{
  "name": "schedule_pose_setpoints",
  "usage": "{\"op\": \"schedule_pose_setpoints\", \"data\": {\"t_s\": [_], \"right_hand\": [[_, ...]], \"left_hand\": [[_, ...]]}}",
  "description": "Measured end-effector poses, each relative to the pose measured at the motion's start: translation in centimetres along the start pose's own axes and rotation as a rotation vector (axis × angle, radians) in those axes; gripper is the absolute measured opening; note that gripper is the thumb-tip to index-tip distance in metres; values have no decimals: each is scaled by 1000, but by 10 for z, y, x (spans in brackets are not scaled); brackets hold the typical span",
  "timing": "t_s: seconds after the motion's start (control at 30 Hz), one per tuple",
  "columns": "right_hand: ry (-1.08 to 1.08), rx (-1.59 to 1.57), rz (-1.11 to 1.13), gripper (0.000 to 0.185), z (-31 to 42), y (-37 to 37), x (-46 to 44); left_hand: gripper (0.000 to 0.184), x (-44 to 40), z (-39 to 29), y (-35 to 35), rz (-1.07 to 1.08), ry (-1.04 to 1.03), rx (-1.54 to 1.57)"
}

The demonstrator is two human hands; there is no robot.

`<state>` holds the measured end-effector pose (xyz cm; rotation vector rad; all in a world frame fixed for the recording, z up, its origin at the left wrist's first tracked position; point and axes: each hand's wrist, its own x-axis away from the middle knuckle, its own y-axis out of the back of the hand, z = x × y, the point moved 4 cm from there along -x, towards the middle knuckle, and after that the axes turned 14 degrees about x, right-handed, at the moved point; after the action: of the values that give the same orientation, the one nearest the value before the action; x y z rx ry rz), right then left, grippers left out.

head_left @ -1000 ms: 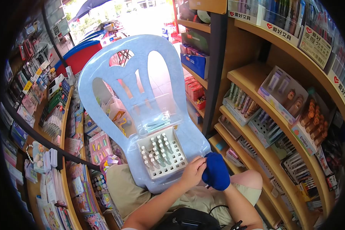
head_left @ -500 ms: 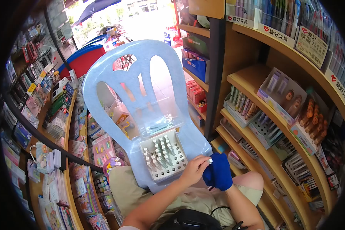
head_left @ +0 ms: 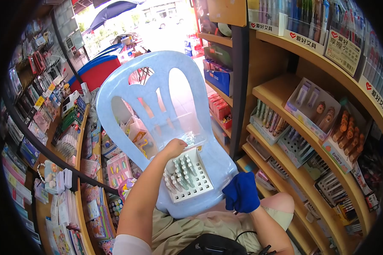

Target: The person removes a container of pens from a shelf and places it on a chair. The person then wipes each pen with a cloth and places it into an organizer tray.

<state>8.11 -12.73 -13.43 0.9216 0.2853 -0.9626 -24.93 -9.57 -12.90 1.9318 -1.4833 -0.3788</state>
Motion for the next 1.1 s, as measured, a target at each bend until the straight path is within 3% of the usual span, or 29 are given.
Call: {"op": "schedule_pose_setpoints", "data": {"t_s": [0.07,0.17,0.2,0.27,0.37,0.47,0.6,0.7,0.83,1.0,1.1], "right_hand": [[14,142,-64,26,13,11,-9],[-453,-294,49,25,-14,-10,10],[-553,-389,64,25,-18,-14,14],[-563,-458,62,23,-17,-14,15],[-491,-663,98,18,-5,-10,9],[-48,78,15,20,7,-2,-2],[-209,-84,89,20,3,-5,1],[-401,-432,-26,32,5,-6,1],[-472,-643,-81,30,-4,-10,7],[-656,-1069,-31,27,1,-13,6],[-618,-1033,59,34,-15,-23,11]], "left_hand": [[26,9,-10,2,-11,-23,31],[22,25,-32,5,-135,-244,87],[21,33,-43,4,-47,-302,47],[20,53,-68,4,131,-417,-31],[19,83,-80,-5,231,-519,-327],[22,89,-83,-13,293,-612,-548],[20,86,-82,-29,306,-558,-700],[18,82,-85,-22,332,-313,-471],[20,83,-78,-8,357,-461,-416],[19,84,-71,-8,363,-400,-266],[18,79,-65,-5,293,-452,-190]]}}
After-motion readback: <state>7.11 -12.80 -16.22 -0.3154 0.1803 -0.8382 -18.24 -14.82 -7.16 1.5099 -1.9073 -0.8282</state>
